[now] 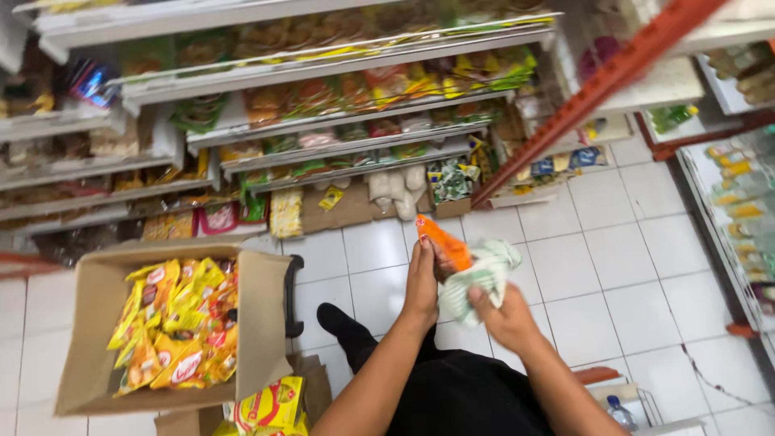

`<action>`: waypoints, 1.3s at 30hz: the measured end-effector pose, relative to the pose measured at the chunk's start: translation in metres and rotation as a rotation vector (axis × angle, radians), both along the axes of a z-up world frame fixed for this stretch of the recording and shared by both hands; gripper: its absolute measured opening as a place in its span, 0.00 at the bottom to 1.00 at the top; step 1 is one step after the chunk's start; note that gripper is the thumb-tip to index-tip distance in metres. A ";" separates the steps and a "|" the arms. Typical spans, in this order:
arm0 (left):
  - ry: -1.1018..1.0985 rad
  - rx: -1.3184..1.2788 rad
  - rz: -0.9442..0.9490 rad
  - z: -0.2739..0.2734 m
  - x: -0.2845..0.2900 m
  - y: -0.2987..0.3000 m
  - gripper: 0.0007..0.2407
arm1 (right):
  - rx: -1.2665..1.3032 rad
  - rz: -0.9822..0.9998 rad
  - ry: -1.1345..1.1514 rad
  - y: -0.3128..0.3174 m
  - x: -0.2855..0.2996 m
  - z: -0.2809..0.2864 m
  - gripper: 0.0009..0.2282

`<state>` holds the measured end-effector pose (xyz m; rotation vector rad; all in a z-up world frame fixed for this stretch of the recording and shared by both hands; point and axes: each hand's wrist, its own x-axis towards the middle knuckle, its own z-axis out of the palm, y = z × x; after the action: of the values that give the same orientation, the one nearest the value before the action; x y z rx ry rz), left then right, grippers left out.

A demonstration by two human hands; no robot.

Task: The person wipes orange and yellow packets of seasoning with a cloth and places them onto a store shelf.

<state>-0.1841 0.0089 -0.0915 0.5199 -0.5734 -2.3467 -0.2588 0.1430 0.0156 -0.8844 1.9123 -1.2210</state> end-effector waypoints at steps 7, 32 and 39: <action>0.222 0.291 -0.317 0.019 -0.051 0.035 0.25 | -0.328 0.120 0.266 0.016 -0.009 0.025 0.31; 0.019 -0.159 -0.198 0.101 0.004 0.017 0.27 | -0.381 -0.442 -0.166 -0.027 -0.046 0.005 0.13; -0.212 -0.344 -0.064 0.108 0.016 -0.005 0.20 | -0.351 -0.205 -0.005 -0.033 -0.033 0.017 0.19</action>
<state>-0.1680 0.0043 0.0165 0.5982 -1.0819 -2.1991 -0.2916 0.1104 0.0322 -0.8731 1.8500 -1.7173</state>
